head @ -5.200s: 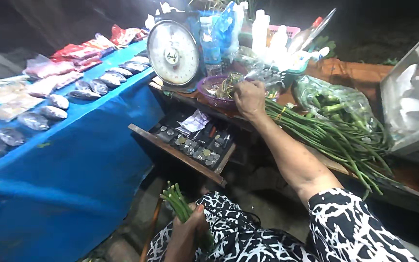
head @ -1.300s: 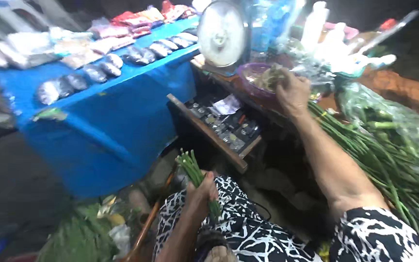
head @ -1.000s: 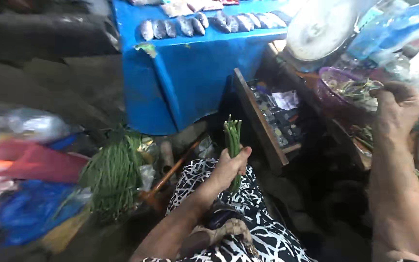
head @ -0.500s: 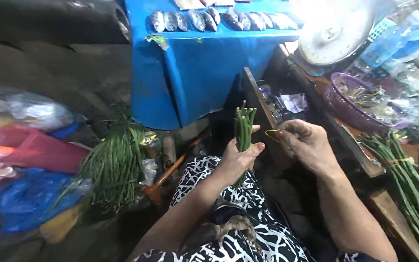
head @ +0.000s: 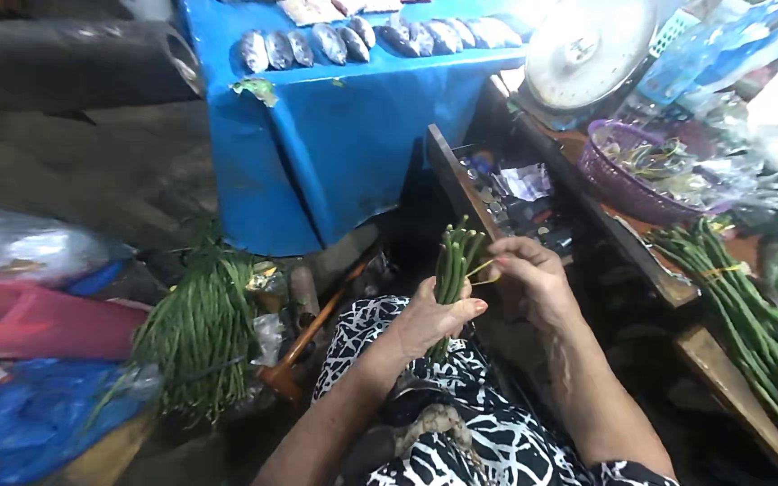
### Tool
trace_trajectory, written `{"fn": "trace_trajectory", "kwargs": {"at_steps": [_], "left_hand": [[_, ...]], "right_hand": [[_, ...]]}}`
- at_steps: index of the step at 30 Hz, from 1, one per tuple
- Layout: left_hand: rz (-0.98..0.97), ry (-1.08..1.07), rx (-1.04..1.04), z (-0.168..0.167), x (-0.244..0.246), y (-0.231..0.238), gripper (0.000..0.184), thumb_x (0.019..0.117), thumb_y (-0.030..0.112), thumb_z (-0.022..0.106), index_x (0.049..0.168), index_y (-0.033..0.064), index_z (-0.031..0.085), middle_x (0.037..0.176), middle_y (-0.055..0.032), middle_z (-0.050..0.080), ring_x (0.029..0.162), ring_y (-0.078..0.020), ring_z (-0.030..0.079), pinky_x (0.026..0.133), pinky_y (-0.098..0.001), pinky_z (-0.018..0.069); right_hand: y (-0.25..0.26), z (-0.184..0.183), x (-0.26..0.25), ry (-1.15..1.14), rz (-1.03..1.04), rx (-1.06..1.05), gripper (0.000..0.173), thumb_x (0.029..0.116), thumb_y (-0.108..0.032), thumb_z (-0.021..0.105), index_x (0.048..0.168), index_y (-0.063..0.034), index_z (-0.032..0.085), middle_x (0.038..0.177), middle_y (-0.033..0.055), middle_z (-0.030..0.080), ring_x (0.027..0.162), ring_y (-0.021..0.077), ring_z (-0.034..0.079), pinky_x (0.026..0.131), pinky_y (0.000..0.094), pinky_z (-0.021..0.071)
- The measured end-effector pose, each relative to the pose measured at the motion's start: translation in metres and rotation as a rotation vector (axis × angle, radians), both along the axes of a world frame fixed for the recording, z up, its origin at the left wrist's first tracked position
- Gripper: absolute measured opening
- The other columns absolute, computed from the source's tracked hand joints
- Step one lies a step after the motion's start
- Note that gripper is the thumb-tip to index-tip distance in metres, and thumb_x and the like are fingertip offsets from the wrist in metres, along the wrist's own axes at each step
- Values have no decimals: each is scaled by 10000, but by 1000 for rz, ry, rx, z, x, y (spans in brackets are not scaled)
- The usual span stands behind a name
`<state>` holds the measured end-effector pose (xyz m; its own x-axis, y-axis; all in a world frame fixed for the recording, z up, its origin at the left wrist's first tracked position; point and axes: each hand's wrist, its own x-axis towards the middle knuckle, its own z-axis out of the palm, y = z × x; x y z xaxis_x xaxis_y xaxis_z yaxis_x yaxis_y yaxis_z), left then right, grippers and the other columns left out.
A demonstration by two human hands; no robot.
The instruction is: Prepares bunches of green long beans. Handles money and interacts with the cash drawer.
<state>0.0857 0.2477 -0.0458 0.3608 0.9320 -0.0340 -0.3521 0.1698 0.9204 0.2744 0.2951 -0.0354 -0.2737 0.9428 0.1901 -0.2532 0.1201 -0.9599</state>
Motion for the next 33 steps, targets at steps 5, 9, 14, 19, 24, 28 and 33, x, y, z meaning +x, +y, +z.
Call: {"fn": "trace_trajectory", "kwargs": {"at_steps": [5,9,14,19,24,28,33], "left_hand": [[98,152,37,4,5,1,190,862,89,708,856,173,538,635,87,528,493,-22,500,482,-180,459],[180,360,99,9,5,-1,151,848,90,675,858,176,552,673,106,537,550,2,519,520,-170,466],[-55,985,279,18,5,0,276,929,184,675,1172,52,683,949,-61,719,861,-124,686,824,-337,571],[-148,1284,398,11,7,-5,241,937,216,687,1071,17,708,906,-189,711,858,-362,703,784,-605,556],[41,595,153,2,-4,1,239,757,148,769,969,144,658,782,102,648,687,12,620,628,-211,552],[-93,-320,266,-7,-16,11,116,929,352,731,901,250,686,613,118,560,535,-17,553,554,-210,509],[59,-30,245,-3,-3,4,101,855,232,782,829,279,697,650,111,608,564,4,569,547,-184,502]], "right_hand": [[-13,-2,8,498,187,-170,369,908,-118,637,1276,-133,655,800,57,721,739,145,706,786,326,604],[-24,4,19,356,317,-38,894,932,-205,655,1633,-258,103,1266,173,681,848,175,707,802,317,579],[-36,20,24,321,388,50,1098,891,-184,696,1616,-261,-125,1433,188,565,899,222,724,793,372,613],[-61,45,29,145,477,211,1069,901,-130,674,1622,-223,-111,1526,163,500,910,201,748,774,366,651],[-60,44,32,-195,417,361,700,913,-11,584,1546,92,303,949,127,735,775,118,713,729,297,616],[-31,3,44,92,201,-53,439,1012,-78,489,1441,15,502,730,-5,660,639,55,636,659,237,574],[-34,10,33,587,267,-166,789,981,-201,584,1622,-203,125,1134,166,725,870,208,726,862,358,590]]}}
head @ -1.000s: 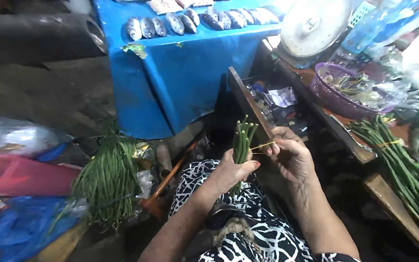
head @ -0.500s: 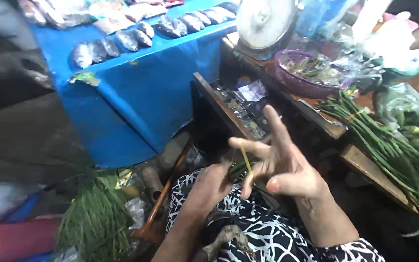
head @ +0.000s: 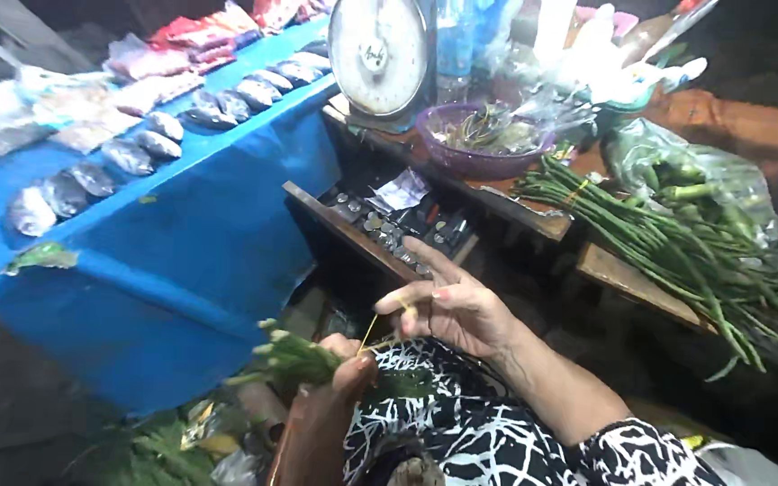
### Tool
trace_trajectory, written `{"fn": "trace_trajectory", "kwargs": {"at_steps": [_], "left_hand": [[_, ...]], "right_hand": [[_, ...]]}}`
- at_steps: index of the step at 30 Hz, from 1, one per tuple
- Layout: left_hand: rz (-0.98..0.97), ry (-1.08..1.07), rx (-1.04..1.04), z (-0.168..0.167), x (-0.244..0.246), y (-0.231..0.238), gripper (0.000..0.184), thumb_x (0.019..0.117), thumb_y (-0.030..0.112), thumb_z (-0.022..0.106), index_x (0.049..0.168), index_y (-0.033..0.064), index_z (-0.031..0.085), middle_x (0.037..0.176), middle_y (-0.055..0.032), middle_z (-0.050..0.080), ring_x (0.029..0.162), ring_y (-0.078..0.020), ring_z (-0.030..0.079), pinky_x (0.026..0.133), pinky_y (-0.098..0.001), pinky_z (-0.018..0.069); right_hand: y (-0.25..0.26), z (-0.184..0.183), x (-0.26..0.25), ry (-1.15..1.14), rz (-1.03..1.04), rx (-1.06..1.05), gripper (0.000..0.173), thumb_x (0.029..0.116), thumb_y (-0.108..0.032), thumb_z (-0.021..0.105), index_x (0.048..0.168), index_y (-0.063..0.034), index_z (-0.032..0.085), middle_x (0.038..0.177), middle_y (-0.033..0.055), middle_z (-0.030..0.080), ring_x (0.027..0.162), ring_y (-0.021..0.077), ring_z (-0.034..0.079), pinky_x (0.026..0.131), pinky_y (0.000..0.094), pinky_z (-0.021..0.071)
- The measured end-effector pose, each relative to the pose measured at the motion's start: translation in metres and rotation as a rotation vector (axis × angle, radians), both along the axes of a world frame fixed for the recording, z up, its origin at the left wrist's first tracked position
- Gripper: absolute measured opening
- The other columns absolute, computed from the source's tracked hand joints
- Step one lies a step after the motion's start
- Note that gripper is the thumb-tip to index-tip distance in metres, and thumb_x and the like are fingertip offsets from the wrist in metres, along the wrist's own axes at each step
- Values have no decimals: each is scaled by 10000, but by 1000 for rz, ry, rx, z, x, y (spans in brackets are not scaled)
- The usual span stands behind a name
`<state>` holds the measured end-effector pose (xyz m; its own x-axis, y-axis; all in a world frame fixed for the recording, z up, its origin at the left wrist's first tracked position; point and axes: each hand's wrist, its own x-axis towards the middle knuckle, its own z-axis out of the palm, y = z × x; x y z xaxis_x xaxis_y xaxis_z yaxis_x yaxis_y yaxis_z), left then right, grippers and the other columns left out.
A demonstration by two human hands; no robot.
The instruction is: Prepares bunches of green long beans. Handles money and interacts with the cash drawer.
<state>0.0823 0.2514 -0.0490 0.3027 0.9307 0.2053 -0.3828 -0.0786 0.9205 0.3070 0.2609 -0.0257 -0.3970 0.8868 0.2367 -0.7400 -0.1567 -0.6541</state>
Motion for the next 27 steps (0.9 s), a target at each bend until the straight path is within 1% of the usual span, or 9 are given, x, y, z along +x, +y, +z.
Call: {"fn": "trace_trajectory", "kwargs": {"at_steps": [4,6,9,13,15,17,20,24,27], "left_hand": [[170,728,200,8,4,-9,272,870,376,744,960,123,701,791,108,668,720,55,625,675,-169,552],[117,1181,346,16,12,-9,554,935,575,570,904,45,727,710,-43,660,656,-156,645,615,-409,550],[52,1412,335,25,23,-17,309,933,343,674,986,49,751,842,-167,722,804,-370,713,721,-623,552],[-48,1398,89,19,23,-3,247,911,222,709,1083,45,715,930,-147,726,884,-309,710,795,-549,561],[37,853,-61,7,10,0,204,789,182,767,962,108,688,770,34,674,693,-63,652,636,-265,572],[-42,187,-138,-3,1,0,268,751,176,842,933,200,645,664,73,599,558,-33,578,516,-218,515],[-183,-251,-84,-5,7,5,202,891,348,776,997,239,643,556,109,500,474,-29,517,506,-226,492],[-116,-92,18,-9,14,5,131,883,298,758,908,251,638,616,107,552,525,-17,544,540,-211,507],[-2,355,162,-10,10,0,252,919,417,707,1067,216,671,828,117,674,720,29,628,664,-178,550]], "right_hand": [[-11,14,2,-114,87,136,1195,878,-275,739,1578,-169,-223,1394,197,584,905,220,743,798,348,633],[-15,20,5,-229,85,255,1237,880,-315,762,1567,-112,-246,1455,206,528,976,226,743,828,376,639],[-37,37,3,-469,98,508,1127,882,-186,730,1593,19,-121,1455,238,543,1040,201,733,872,356,631],[-46,28,-6,-813,14,866,761,884,-107,766,1554,-20,415,967,168,739,781,224,706,750,390,596],[-34,17,1,-987,-39,777,599,946,-106,694,1513,-88,501,816,130,712,695,219,678,713,424,583],[-17,4,12,-931,-31,506,534,1029,-107,564,1541,-36,430,816,100,661,644,138,606,641,322,555],[1,-14,16,-511,-87,222,549,1051,-172,495,1530,49,342,765,3,666,636,67,634,646,259,579],[-1,-14,4,0,-32,11,761,999,-432,616,1609,-183,236,1070,142,743,906,219,732,902,374,588],[-6,-7,3,45,73,51,973,966,-503,645,1633,-256,-18,1339,215,642,964,279,736,864,385,608]]}}
